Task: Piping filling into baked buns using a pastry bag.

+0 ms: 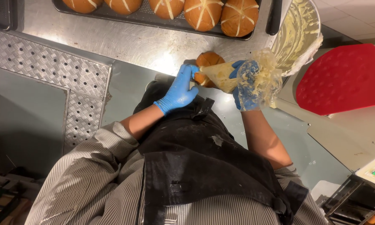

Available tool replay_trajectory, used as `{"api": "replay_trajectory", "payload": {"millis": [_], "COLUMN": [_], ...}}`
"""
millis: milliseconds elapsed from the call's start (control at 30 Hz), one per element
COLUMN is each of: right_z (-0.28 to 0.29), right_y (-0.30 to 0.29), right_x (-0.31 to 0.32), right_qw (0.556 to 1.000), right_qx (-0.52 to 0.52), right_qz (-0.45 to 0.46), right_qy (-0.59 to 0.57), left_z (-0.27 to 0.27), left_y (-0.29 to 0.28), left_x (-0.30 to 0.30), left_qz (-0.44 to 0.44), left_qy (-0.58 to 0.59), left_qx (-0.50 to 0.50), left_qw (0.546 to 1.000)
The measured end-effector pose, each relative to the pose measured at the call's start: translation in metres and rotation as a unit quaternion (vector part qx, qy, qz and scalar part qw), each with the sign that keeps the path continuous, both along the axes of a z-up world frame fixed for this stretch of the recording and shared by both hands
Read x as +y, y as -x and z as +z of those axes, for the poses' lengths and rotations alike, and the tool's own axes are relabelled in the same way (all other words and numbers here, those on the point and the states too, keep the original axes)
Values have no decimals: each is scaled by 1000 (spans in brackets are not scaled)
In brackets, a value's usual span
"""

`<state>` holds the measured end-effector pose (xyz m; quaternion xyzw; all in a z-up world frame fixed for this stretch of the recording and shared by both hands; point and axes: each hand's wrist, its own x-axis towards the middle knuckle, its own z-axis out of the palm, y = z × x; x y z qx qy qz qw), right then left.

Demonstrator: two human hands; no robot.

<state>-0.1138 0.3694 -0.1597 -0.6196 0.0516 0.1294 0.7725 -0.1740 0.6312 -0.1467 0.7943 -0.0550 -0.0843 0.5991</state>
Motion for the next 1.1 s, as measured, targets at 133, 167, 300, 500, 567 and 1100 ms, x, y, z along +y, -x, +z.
{"api": "replay_trajectory", "payload": {"millis": [133, 167, 300, 500, 567, 1100], "right_z": [2, 3, -2, -20, 14, 61], "right_y": [-10, -9, -8, -16, -30, -42], "right_x": [4, 3, -10, -30, -24, -67], "right_qw": [1000, 998, 1000, 980, 987, 928], "right_qx": [19, 44, 5, -187, -134, -24], "right_qz": [-7, -16, -12, 21, -79, -178], "right_qy": [-21, -32, -15, 58, -35, -326], "left_z": [1, 5, 21, 34, 27, -30], "left_y": [-5, -8, -28, -75, -81, -9], "left_x": [10, 12, 26, 38, 42, -5], "left_qz": [22, 29, 19, -207, -227, 8], "left_qy": [41, 38, -36, -240, -261, -157], "left_qx": [34, 59, -27, -279, -300, -165], "left_qw": [998, 997, 999, 907, 889, 974]}}
